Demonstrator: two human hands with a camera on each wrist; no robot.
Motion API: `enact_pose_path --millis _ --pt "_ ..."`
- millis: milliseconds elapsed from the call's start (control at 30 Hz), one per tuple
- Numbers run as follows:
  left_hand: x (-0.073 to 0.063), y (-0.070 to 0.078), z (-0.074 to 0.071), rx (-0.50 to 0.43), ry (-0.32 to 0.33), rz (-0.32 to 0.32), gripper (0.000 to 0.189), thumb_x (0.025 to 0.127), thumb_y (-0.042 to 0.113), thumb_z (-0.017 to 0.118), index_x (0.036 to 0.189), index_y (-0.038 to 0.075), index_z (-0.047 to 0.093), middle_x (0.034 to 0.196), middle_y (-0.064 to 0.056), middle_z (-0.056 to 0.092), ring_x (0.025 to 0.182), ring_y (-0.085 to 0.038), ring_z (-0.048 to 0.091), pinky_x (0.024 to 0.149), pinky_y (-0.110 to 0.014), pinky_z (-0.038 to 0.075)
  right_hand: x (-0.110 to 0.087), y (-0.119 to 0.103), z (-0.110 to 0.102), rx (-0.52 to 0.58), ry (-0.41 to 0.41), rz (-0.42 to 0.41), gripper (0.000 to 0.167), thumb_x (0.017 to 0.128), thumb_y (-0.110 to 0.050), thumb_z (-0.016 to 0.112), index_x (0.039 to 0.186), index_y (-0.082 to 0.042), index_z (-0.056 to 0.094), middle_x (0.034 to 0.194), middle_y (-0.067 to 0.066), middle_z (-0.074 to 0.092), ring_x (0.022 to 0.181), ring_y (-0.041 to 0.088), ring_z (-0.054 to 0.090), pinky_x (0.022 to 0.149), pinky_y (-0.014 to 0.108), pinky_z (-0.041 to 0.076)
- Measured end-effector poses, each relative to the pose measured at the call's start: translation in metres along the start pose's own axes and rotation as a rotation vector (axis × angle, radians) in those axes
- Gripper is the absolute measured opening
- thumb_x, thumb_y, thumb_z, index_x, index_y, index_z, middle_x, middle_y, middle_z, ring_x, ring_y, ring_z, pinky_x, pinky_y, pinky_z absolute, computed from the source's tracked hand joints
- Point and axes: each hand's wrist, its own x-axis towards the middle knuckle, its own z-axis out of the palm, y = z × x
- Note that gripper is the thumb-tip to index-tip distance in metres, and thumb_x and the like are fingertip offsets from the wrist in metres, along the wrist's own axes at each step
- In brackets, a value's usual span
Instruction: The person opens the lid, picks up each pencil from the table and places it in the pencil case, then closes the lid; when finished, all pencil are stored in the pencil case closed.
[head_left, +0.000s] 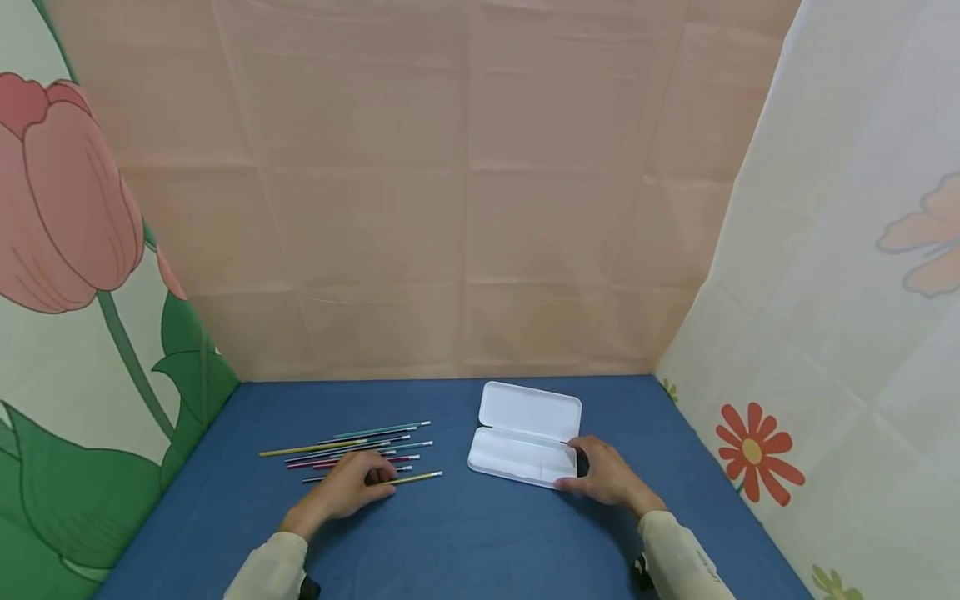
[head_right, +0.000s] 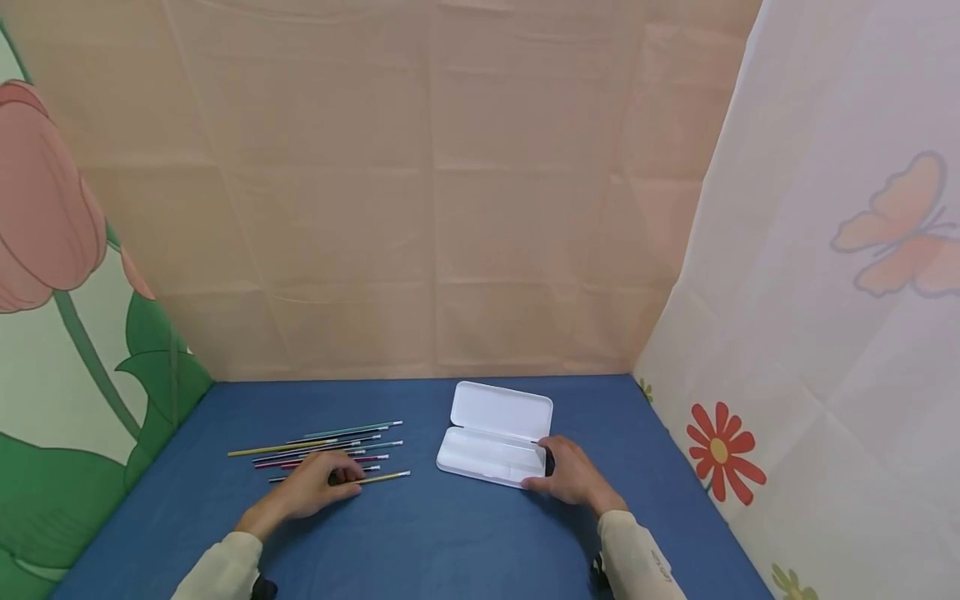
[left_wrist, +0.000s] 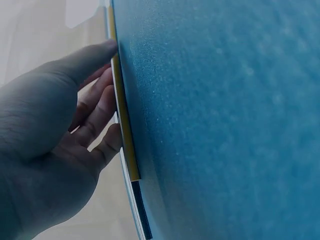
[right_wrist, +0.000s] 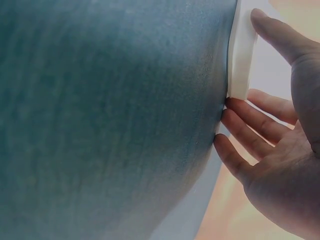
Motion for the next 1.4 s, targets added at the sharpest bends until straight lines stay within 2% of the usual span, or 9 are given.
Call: enact_pose_path --millis 167,367,600,867,1000,1133,1267,1400 --pt "-0.001 -0.001 0.000 -0.011 -0.008 0.003 0.005 0.099 0.015 0.088 0.102 0.016 0.083 0.091 0.010 0.071 0.079 0.003 0.058 0.071 -0.024 0.051 0.001 0.000 0.001 -0.009 0.004 -0.007 0.092 0.084 -0.050 0.100 0.155 -0.005 0.063 0.160 0.022 0.064 0.148 0.044 0.061 0.123 0.070 0.048" --pt "-0.002 0.001 0.001 -0.012 -0.023 -0.017 0.007 0.100 0.015 0.086 0.096 0.018 0.082 0.087 0.009 0.070 0.075 0.002 0.056 0.069 -0.024 0.048 0.000 0.001 0.001 -0.005 0.005 -0.019 0.091 0.084 -0.049 0.100 0.154 -0.004 0.064 0.155 0.020 0.067 0.142 0.040 0.064 0.121 0.068 0.051" --pt "0.000 0.004 0.001 0.006 -0.042 -0.032 0.008 0.103 0.016 0.084 0.097 0.020 0.081 0.088 0.010 0.070 0.075 0.001 0.055 0.068 -0.024 0.048 0.000 0.001 0.000 -0.016 0.015 -0.034 0.089 0.084 -0.048 0.101 0.153 -0.003 0.065 0.151 0.019 0.069 0.137 0.037 0.067 0.119 0.066 0.053" --pt "-0.001 0.008 0.002 0.023 -0.062 -0.029 0.007 0.104 0.015 0.082 0.098 0.017 0.078 0.089 0.009 0.066 0.076 0.001 0.053 0.069 -0.024 0.046 0.001 0.002 0.002 -0.004 0.025 -0.031 0.089 0.084 -0.047 0.101 0.152 -0.003 0.065 0.150 0.019 0.070 0.136 0.037 0.068 0.118 0.066 0.054" --pt "0.000 0.009 0.003 0.043 -0.052 -0.043 0.009 0.105 0.016 0.081 0.098 0.019 0.076 0.089 0.010 0.064 0.077 0.001 0.052 0.069 -0.023 0.046 0.001 0.003 0.003 -0.012 0.027 -0.038 0.088 0.084 -0.047 0.100 0.152 -0.003 0.065 0.149 0.018 0.070 0.136 0.037 0.068 0.119 0.065 0.054" --pt "0.004 0.010 0.003 0.049 -0.025 -0.031 0.008 0.106 0.017 0.080 0.099 0.018 0.076 0.090 0.010 0.064 0.078 0.002 0.052 0.070 -0.023 0.047 0.001 0.003 0.003 -0.012 0.028 -0.035 0.088 0.084 -0.046 0.100 0.152 -0.003 0.065 0.150 0.018 0.070 0.136 0.037 0.067 0.119 0.065 0.053" --pt "0.009 0.013 0.002 0.046 0.000 -0.005 0.007 0.107 0.016 0.079 0.101 0.016 0.075 0.092 0.009 0.065 0.081 0.002 0.053 0.072 -0.024 0.049 0.001 0.003 0.003 -0.006 0.026 -0.031 0.088 0.084 -0.046 0.101 0.152 -0.003 0.065 0.150 0.019 0.069 0.138 0.038 0.067 0.119 0.066 0.053" --pt "0.017 0.019 0.002 0.046 0.006 -0.022 0.005 0.108 0.016 0.077 0.105 0.017 0.074 0.095 0.010 0.067 0.083 0.002 0.055 0.075 -0.024 0.052 0.001 0.003 0.003 -0.005 0.022 -0.028 0.089 0.084 -0.046 0.101 0.153 -0.003 0.065 0.152 0.019 0.069 0.139 0.039 0.066 0.120 0.066 0.052"
